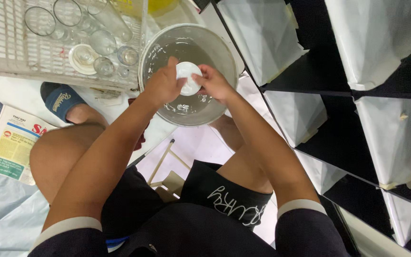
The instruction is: The person sits on the floor and washes various dishes by hand in a bucket of water. They rinse bowls, plates, and a rectangular tray, then place the cleaned items into a plastic basket or onto a nearby shelf.
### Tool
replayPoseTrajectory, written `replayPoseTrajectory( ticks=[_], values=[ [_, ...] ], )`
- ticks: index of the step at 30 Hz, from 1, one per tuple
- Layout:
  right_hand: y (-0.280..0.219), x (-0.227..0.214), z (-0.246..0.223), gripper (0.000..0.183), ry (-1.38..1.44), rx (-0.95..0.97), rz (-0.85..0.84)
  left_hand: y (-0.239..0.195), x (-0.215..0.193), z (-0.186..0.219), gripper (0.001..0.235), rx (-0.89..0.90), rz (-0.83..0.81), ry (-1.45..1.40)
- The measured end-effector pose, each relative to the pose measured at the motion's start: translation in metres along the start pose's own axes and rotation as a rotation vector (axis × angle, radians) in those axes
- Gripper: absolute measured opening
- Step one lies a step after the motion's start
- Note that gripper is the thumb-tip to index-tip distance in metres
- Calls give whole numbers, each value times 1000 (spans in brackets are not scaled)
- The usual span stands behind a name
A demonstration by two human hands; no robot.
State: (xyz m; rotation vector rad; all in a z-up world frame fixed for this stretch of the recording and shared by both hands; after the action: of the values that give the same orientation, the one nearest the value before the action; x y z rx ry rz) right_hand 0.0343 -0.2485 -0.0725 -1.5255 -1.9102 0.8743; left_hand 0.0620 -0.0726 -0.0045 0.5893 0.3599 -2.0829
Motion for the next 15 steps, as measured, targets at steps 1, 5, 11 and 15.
replayPoseTrajectory(
  ticks=[1,5,11,15],
  values=[
    [-7,-1,-5,32,-9,8,17,1,-1,6,47,56,42,-54],
    [-21,-3,-29,29,-77,-61,43,-2,-8,16,39,8,126,-252],
    [-17,2,-69,34,-7,-180,-88,3,-17,15,47,-21,25,-634],
    [-24,11,-77,36,-18,-210,-184,0,-38,30,52,316,208,-322]
  ],
)
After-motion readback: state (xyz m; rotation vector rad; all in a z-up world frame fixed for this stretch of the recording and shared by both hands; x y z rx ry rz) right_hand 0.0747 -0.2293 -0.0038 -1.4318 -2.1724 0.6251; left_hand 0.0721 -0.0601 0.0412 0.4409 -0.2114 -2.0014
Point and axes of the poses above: each hand's wrist, its own y-axis towards the middle knuckle, its own x-axis out of the palm, z = x × y, the point moved 7 cm from there along y, towards the middle knuckle, and after that the axes turned 11 degrees about x, right-handed, at the moved point
